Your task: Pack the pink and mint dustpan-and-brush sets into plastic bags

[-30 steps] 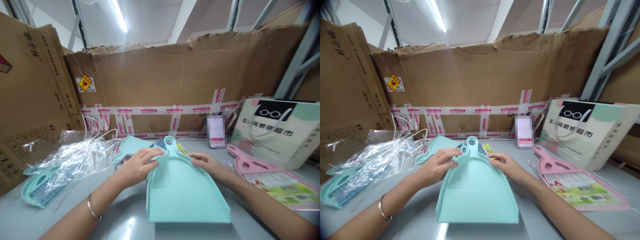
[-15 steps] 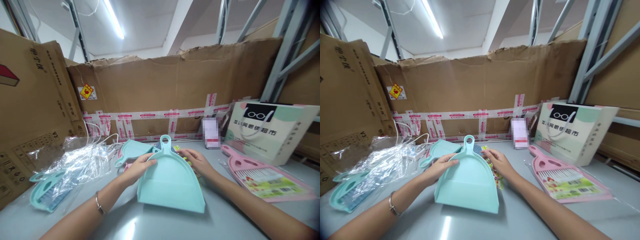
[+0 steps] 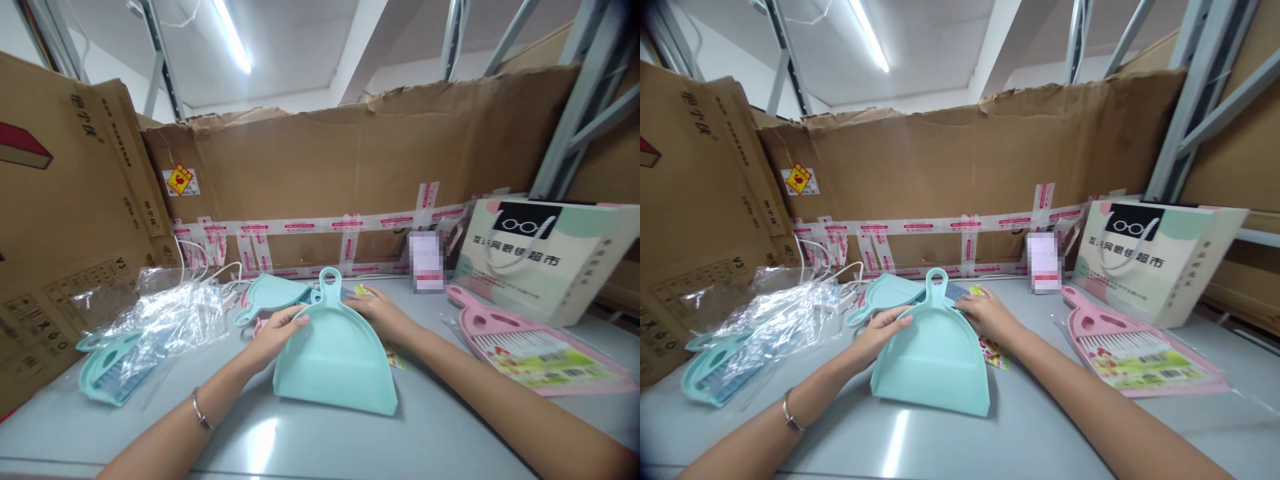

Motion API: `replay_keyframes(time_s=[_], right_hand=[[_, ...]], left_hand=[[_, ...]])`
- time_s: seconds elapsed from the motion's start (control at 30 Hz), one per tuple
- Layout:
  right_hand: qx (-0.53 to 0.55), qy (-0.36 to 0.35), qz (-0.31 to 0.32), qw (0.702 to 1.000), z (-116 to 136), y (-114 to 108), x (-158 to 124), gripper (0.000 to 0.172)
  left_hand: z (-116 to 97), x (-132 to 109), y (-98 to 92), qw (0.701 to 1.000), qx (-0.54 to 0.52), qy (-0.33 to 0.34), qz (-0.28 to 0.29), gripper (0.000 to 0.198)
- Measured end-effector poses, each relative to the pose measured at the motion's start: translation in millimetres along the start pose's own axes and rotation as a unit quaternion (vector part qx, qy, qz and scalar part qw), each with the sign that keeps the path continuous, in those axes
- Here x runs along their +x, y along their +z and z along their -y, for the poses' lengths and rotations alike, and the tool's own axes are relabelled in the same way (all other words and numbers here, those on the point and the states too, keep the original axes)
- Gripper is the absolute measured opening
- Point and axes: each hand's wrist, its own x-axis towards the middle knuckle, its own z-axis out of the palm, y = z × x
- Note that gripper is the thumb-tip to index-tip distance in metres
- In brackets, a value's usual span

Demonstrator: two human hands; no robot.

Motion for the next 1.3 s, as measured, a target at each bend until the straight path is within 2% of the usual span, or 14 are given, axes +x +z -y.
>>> replay_keyframes(time_s=[0.07, 0.13, 0.23, 0.3, 0.37, 0.47, 0.6, 0.63, 0.7, 0.83, 0.93, 1.07, 1.2, 1.3], right_hand=[[0.002, 0.006, 0.001, 1.000, -1.0, -4.2, -2.9, 0.033], [-0.002, 0.018, -0.036, 0.999, -3.3, -6.7, -5.0, 0.031], [0.008, 0.044, -0.163, 0.986, -7.1, -9.6, -6.4, 0.026], [0.071, 0.083, -0.255, 0.961, -9.4, -12.4, -6.1, 0.022], [0.144, 0.138, -0.329, 0.923, -12.2, -16.4, -5.0, 0.019], [0.213, 0.208, -0.401, 0.866, -18.7, -24.7, -1.9, 0.027], [0.431, 0.263, -0.459, 0.731, -22.9, -40.2, 0.2, 0.038], [0.471, 0.263, -0.443, 0.716, -20.5, -44.1, -0.5, 0.040], [0.518, 0.248, -0.356, 0.737, -10.1, -50.2, -3.3, 0.039], [0.559, 0.241, -0.125, 0.783, 23.8, -47.9, -8.8, 0.042], [0.533, 0.264, -0.048, 0.802, 45.2, -35.5, -9.1, 0.045], [0.499, 0.284, -0.036, 0.818, 58.1, -24.1, -9.2, 0.038], [0.395, 0.295, -0.069, 0.867, 62.8, -27.1, -13.0, 0.029], [0.323, 0.282, -0.081, 0.900, 64.4, -31.2, -16.1, 0.024]], left_hand=[[-2.3, -2.3, -0.4, 1.000, -0.007, 0.002, -0.005, 0.044], [-5.9, -4.9, -0.8, 1.000, -0.013, 0.007, -0.011, 0.045], [-8.8, -7.4, -0.7, 1.000, -0.016, 0.005, -0.017, 0.046], [-8.2, -8.0, -0.4, 1.000, -0.015, 0.000, -0.017, 0.047], [-6.6, -8.1, -0.2, 1.000, -0.016, 0.001, -0.008, 0.046], [-5.3, -8.0, 0.1, 1.000, -0.019, 0.001, -0.004, 0.047], [-5.4, -6.2, 1.3, 0.998, -0.019, 0.014, -0.052, 0.049], [-5.0, -5.3, 1.4, 0.998, -0.022, 0.018, -0.064, 0.049], [-3.1, -3.0, 1.0, 0.996, -0.024, 0.024, -0.088, 0.048], [1.3, 1.3, -2.0, 0.990, -0.040, -0.001, -0.134, 0.050], [1.6, 1.8, -3.2, 0.990, -0.046, -0.022, -0.133, 0.056], [0.4, 0.0, -2.1, 0.994, 0.012, 0.026, -0.104, 0.052], [1.2, -0.6, 0.0, 0.995, 0.045, 0.065, -0.060, 0.045], [2.4, 0.8, 0.8, 0.992, 0.068, 0.077, -0.073, 0.040]])
